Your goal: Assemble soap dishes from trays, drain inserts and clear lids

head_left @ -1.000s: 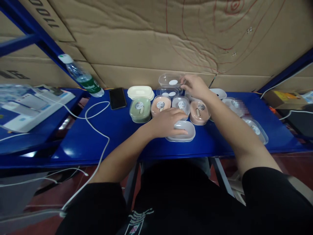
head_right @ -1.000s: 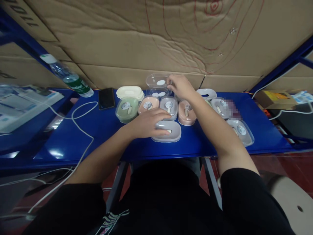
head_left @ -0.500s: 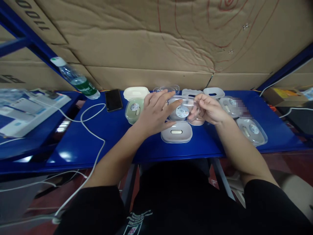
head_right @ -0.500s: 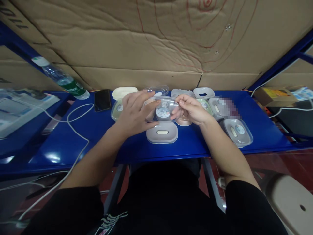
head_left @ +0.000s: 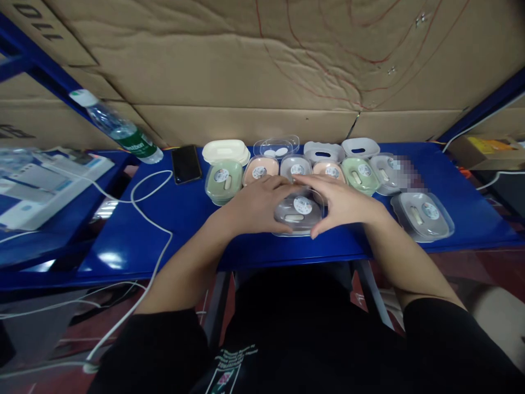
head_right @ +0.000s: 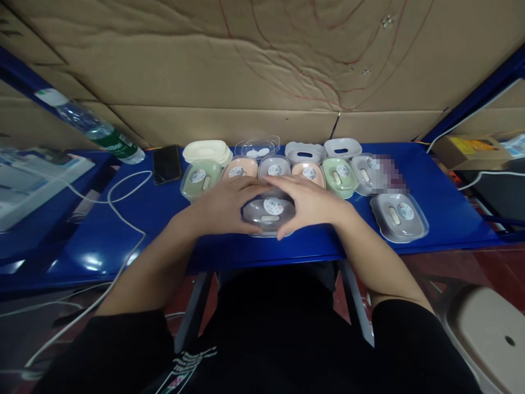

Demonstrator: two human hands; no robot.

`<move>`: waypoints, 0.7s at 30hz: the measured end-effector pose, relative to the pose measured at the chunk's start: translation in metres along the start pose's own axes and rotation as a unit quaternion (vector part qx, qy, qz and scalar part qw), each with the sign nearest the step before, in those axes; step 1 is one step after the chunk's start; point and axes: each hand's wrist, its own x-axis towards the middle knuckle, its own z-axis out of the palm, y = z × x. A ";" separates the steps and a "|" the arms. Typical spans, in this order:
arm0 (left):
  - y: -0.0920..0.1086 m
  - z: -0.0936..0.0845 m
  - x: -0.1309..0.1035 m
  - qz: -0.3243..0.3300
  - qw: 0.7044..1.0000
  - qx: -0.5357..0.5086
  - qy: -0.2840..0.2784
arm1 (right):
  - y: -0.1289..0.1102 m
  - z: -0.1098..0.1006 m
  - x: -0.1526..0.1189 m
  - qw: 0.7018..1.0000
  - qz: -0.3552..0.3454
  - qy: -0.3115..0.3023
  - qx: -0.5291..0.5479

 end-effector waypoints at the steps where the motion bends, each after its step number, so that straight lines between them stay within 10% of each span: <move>1: 0.000 0.001 0.000 0.002 1.000 -0.006 -0.007 | -0.003 0.005 0.002 1.000 -0.007 -0.014 -0.017; 21: -0.008 -0.001 -0.006 -0.017 0.990 -0.031 -0.138 | 0.004 0.025 0.008 0.996 -0.037 -0.039 -0.068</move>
